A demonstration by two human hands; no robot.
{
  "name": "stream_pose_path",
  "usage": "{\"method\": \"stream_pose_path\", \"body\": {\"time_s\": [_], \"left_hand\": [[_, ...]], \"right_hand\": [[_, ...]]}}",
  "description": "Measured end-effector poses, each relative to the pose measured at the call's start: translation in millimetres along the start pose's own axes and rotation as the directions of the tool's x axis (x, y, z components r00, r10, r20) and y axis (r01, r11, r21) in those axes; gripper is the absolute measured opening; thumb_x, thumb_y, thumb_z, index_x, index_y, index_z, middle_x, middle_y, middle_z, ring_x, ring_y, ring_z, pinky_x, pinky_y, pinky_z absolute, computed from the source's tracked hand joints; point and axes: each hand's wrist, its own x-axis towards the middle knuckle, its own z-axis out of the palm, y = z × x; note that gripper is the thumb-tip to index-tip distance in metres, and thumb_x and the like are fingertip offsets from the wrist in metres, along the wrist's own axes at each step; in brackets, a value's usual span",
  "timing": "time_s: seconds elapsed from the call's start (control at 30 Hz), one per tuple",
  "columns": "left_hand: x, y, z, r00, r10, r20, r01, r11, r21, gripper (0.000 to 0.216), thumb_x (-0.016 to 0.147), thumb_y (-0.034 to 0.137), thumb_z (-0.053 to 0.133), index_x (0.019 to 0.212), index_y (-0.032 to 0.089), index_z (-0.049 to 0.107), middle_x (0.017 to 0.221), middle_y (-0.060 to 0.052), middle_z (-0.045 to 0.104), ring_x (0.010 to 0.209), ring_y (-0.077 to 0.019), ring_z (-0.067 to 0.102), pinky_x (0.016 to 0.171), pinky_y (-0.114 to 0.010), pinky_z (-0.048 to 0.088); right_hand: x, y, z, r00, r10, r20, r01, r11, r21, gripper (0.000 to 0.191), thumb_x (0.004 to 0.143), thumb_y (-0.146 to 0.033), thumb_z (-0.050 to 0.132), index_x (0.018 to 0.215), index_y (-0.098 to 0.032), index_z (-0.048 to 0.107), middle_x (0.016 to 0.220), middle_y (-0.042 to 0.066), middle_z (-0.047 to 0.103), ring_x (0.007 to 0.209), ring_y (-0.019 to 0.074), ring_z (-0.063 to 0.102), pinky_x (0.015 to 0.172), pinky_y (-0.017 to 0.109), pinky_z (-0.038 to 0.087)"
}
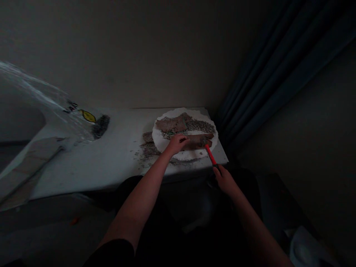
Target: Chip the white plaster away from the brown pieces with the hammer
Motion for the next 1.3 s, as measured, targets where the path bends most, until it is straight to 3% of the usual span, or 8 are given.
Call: {"method": "stream_pose_path", "body": {"time_s": [0.13,0.33,0.5,0.87,1.07,1.3], "left_hand": [[6,-2,16,0.999,0.006,0.053,-0.007,1.0,0.028,0.015,0.089,0.029,0.063,0.089,0.017,0.073,0.086,-0.004,0.072,0.078,-0.017,0.064,0.077,-0.029,0.049],[9,-10,28,0.992,-0.031,0.123,0.022,0.997,0.075,0.017,0.09,0.029,0.061,0.089,0.017,0.073,0.081,-0.003,0.071,0.073,-0.0175,0.063,0.072,-0.029,0.047],[9,-9,28,0.993,0.0,0.12,-0.012,0.995,0.097,0.015,0.09,0.027,0.062,0.09,0.018,0.073,0.086,-0.004,0.073,0.081,-0.0192,0.065,0.078,-0.031,0.048],[7,-5,27,0.992,-0.028,0.122,0.015,0.995,0.101,0.014,0.092,0.025,0.061,0.091,0.018,0.073,0.087,-0.004,0.072,0.078,-0.0181,0.064,0.076,-0.03,0.048],[6,-5,26,0.99,-0.001,0.144,-0.016,0.993,0.116,0.015,0.093,0.025,0.06,0.09,0.018,0.073,0.086,-0.004,0.072,0.081,-0.0185,0.065,0.079,-0.03,0.048],[4,-7,28,0.987,0.063,0.145,-0.088,0.981,0.173,0.016,0.095,0.027,0.059,0.094,0.018,0.072,0.09,-0.005,0.072,0.086,-0.0201,0.065,0.082,-0.031,0.048]], "right_hand": [[0,3,-1,1.0,0.009,-0.001,-0.009,1.0,0.02,0.042,0.097,-0.049,0.039,0.108,-0.016,0.061,0.094,0.012,0.07,0.084,0.0229,0.065,0.075,0.032,0.047],[-1,3,-2,0.999,0.036,0.007,-0.037,0.999,0.034,0.038,0.097,-0.046,0.041,0.108,-0.017,0.062,0.085,0.008,0.068,0.075,0.0213,0.064,0.071,0.031,0.046],[-1,2,-3,0.999,0.027,0.017,-0.028,0.999,0.041,0.038,0.098,-0.046,0.04,0.108,-0.017,0.062,0.085,0.009,0.069,0.076,0.0214,0.065,0.07,0.03,0.047],[-1,4,-1,1.0,0.02,-0.017,-0.019,0.999,0.045,0.04,0.096,-0.047,0.041,0.11,-0.016,0.063,0.098,0.013,0.071,0.09,0.0249,0.067,0.082,0.036,0.049],[-1,1,-3,1.0,0.014,0.01,-0.015,0.998,0.059,0.036,0.096,-0.046,0.04,0.101,-0.018,0.063,0.082,0.008,0.068,0.076,0.0216,0.064,0.069,0.031,0.047],[-1,1,-3,1.0,0.02,0.001,-0.02,0.998,0.066,0.037,0.096,-0.048,0.04,0.1,-0.018,0.062,0.081,0.007,0.067,0.074,0.021,0.063,0.066,0.03,0.044]]}}
